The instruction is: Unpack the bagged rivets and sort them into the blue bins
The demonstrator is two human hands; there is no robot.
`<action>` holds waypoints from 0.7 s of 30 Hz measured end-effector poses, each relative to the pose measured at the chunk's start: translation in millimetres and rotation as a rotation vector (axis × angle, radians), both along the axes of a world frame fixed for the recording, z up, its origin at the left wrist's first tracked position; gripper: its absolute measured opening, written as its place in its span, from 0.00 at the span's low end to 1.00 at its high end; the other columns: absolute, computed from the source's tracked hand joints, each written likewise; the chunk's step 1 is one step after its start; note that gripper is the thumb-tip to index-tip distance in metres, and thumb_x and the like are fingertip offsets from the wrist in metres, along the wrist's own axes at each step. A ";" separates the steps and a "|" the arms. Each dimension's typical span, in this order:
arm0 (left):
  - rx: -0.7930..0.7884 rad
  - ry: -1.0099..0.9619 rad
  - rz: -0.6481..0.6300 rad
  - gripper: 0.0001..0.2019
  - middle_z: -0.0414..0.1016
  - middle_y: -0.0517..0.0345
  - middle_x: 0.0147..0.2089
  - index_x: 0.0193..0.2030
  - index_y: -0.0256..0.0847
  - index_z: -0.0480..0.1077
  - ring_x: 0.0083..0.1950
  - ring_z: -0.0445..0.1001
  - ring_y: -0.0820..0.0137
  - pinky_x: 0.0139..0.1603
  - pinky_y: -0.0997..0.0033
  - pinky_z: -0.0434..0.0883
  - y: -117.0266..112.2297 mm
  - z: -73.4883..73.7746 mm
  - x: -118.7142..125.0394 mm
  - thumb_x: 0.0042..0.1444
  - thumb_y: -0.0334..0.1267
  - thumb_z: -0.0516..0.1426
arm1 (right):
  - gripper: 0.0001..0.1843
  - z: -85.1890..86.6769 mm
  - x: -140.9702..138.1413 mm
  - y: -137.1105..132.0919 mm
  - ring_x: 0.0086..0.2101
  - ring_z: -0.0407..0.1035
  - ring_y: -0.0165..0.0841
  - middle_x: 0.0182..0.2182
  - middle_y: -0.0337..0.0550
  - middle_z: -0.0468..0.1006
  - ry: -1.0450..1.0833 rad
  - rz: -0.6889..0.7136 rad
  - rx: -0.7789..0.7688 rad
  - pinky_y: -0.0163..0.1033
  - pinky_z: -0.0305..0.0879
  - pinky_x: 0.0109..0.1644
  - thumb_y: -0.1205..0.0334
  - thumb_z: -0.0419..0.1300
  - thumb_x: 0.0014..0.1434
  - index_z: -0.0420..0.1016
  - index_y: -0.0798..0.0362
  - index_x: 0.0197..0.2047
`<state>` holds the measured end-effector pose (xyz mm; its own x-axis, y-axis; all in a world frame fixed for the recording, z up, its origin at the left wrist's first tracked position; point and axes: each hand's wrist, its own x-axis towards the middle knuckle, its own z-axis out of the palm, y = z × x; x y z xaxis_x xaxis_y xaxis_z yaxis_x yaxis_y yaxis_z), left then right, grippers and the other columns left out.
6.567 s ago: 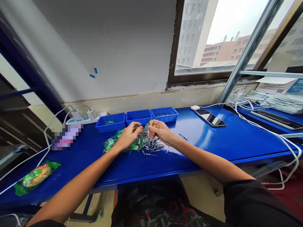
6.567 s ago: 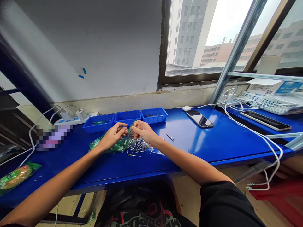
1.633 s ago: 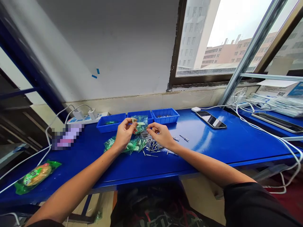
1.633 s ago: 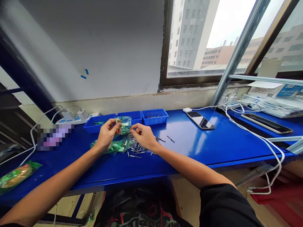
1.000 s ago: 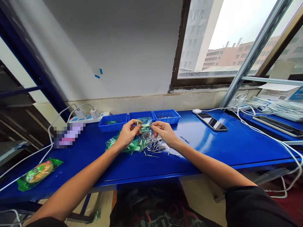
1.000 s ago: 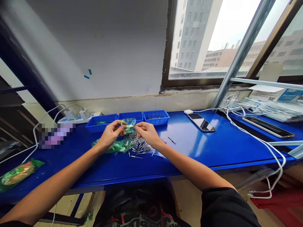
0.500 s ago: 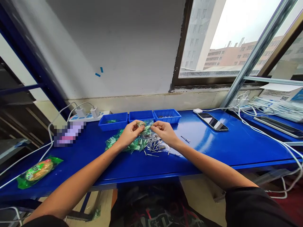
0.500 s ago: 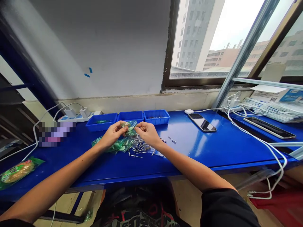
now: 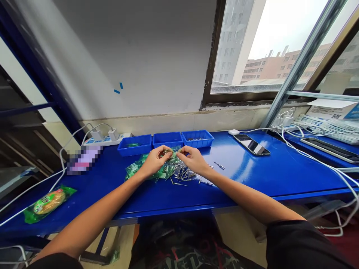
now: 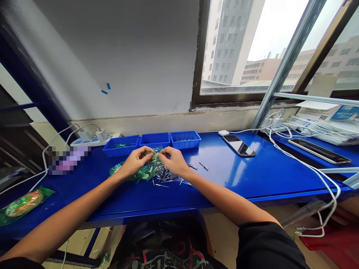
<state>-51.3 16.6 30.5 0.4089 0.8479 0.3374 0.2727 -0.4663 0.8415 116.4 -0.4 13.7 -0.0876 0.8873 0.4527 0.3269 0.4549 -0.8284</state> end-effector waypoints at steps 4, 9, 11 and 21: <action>-0.017 -0.032 0.019 0.11 0.65 0.63 0.27 0.37 0.38 0.65 0.26 0.62 0.75 0.29 0.75 0.61 -0.2 0.0 0.1 0.50 0.44 0.56 | 0.08 1.3 -0.9 -1.7 0.22 0.56 0.26 0.20 0.35 0.63 0.004 -0.001 0.015 0.34 0.51 0.24 0.61 0.55 0.51 0.65 0.53 0.23; -0.079 0.007 -0.078 0.12 0.66 0.62 0.27 0.36 0.38 0.66 0.27 0.64 0.74 0.29 0.74 0.62 -0.8 1.7 -0.7 0.51 0.45 0.55 | 0.06 1.9 -1.3 -2.6 0.24 0.59 0.27 0.21 0.37 0.67 0.028 0.022 0.011 0.35 0.53 0.26 0.63 0.54 0.51 0.68 0.54 0.25; -0.091 0.028 -0.106 0.12 0.65 0.62 0.27 0.36 0.38 0.66 0.27 0.64 0.74 0.29 0.75 0.63 -0.8 2.2 -1.0 0.52 0.45 0.55 | 0.05 1.1 -1.6 -2.6 0.25 0.60 0.28 0.22 0.37 0.68 0.030 0.028 0.007 0.35 0.54 0.27 0.63 0.54 0.51 0.69 0.54 0.26; -0.094 0.240 -0.164 0.13 0.64 0.61 0.25 0.33 0.38 0.69 0.25 0.62 0.73 0.26 0.75 0.61 -0.2 -1.8 -2.6 0.54 0.46 0.53 | 0.05 -3.7 -1.9 -2.7 0.21 0.57 0.26 0.18 0.33 0.65 -0.039 0.017 0.054 0.35 0.55 0.26 0.64 0.54 0.52 0.71 0.54 0.32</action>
